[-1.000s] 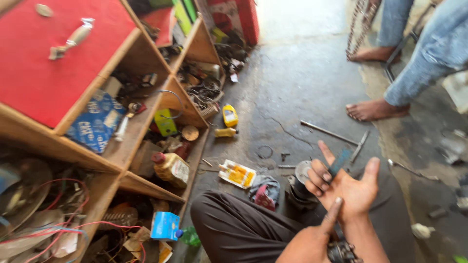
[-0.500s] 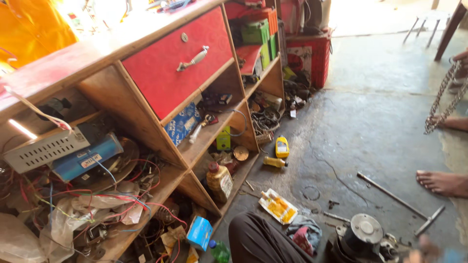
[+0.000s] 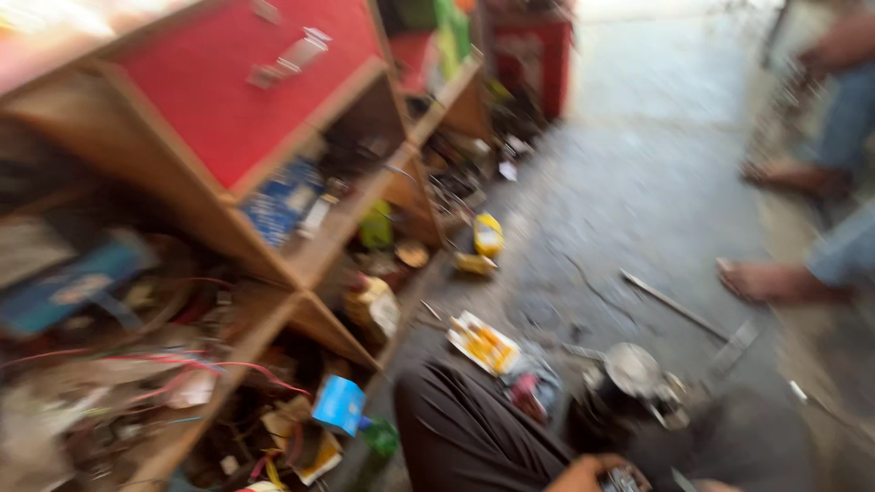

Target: The person sits on the floor and uses a metal file to scrape and clean the surface of a small cylindrical electrical component. They rotate the component to access different areas and later wipe it with a cloth.

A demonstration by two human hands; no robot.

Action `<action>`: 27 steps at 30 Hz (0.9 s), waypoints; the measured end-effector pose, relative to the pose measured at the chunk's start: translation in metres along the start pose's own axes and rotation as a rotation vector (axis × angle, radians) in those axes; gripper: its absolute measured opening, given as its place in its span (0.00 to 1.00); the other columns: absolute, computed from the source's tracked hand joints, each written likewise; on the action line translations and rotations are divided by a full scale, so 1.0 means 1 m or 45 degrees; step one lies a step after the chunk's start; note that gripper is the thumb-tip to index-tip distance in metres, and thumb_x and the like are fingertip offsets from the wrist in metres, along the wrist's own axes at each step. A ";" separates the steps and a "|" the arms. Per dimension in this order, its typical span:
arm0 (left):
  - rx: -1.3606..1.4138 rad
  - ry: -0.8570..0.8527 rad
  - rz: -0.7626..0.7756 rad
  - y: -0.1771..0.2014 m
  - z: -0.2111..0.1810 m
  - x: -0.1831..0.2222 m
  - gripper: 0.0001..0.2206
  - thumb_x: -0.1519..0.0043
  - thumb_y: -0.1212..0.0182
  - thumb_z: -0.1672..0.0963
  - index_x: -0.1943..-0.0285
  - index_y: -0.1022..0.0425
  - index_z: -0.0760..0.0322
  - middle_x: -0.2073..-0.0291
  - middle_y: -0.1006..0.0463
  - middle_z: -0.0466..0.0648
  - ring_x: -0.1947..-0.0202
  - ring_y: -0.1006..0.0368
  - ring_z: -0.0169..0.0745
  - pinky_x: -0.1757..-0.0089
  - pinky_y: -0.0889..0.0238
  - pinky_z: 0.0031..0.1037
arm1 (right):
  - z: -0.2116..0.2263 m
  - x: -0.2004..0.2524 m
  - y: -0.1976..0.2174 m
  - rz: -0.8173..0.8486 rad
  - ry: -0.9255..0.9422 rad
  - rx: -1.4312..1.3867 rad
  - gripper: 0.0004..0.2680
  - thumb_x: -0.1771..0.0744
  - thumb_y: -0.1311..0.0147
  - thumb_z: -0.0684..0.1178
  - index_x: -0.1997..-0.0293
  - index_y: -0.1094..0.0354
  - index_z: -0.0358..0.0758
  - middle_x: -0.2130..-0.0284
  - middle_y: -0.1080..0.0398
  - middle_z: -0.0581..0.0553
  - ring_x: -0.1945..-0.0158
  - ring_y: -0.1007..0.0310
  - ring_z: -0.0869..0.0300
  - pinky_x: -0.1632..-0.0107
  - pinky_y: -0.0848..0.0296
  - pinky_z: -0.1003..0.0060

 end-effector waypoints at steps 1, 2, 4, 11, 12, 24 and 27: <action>0.005 -0.019 -0.013 -0.001 0.001 0.000 0.29 0.54 0.26 0.50 0.42 0.25 0.59 0.53 0.17 0.53 0.51 0.20 0.52 0.49 0.29 0.35 | 0.017 0.012 0.005 -0.012 0.149 0.112 0.16 0.35 0.45 0.55 0.43 0.30 0.45 0.58 0.26 0.40 0.51 0.29 0.45 0.51 0.30 0.54; 0.005 -0.050 -0.033 0.002 -0.001 -0.002 0.29 0.55 0.26 0.50 0.43 0.24 0.58 0.53 0.17 0.52 0.50 0.20 0.51 0.49 0.29 0.35 | 0.039 0.022 0.006 -0.031 0.312 0.209 0.15 0.36 0.43 0.54 0.44 0.29 0.46 0.58 0.25 0.40 0.50 0.28 0.44 0.51 0.29 0.54; -0.115 0.013 -0.048 0.004 0.003 -0.004 0.28 0.56 0.25 0.50 0.45 0.21 0.58 0.52 0.17 0.52 0.50 0.20 0.51 0.49 0.29 0.34 | 0.069 0.047 0.010 -0.075 0.493 0.368 0.14 0.37 0.40 0.52 0.46 0.27 0.47 0.57 0.24 0.40 0.48 0.26 0.43 0.50 0.28 0.53; -0.236 0.180 0.229 -0.003 0.003 -0.018 0.28 0.60 0.28 0.50 0.48 0.21 0.58 0.57 0.16 0.54 0.54 0.20 0.54 0.52 0.29 0.36 | 0.114 0.068 0.005 -0.020 0.300 0.685 0.11 0.39 0.36 0.52 0.55 0.23 0.47 0.72 0.31 0.46 0.63 0.27 0.50 0.60 0.29 0.56; -0.231 0.187 0.254 -0.004 0.002 -0.020 0.29 0.61 0.28 0.50 0.47 0.21 0.57 0.57 0.16 0.54 0.54 0.20 0.53 0.52 0.29 0.36 | 0.121 0.069 0.002 -0.009 0.352 0.730 0.11 0.39 0.36 0.53 0.57 0.23 0.47 0.74 0.32 0.46 0.64 0.28 0.51 0.61 0.30 0.56; -0.245 0.172 0.320 -0.006 -0.005 -0.014 0.29 0.61 0.28 0.51 0.47 0.21 0.57 0.60 0.16 0.53 0.57 0.20 0.54 0.54 0.29 0.37 | 0.142 0.076 -0.019 0.102 0.606 0.944 0.09 0.40 0.36 0.51 0.59 0.22 0.49 0.76 0.34 0.51 0.67 0.32 0.54 0.66 0.37 0.56; -0.241 0.170 0.317 -0.005 -0.006 -0.014 0.29 0.62 0.28 0.51 0.47 0.21 0.57 0.60 0.16 0.52 0.57 0.20 0.53 0.55 0.29 0.37 | 0.141 0.076 -0.020 0.107 0.594 0.924 0.09 0.40 0.36 0.51 0.59 0.22 0.49 0.76 0.35 0.50 0.68 0.32 0.54 0.66 0.37 0.57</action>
Point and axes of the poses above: each hand's wrist, its own x-axis away from the middle knuckle, its own y-axis out of the back of the hand, z = x × y, the point moved 9 cm from there along -x, towards the middle knuckle
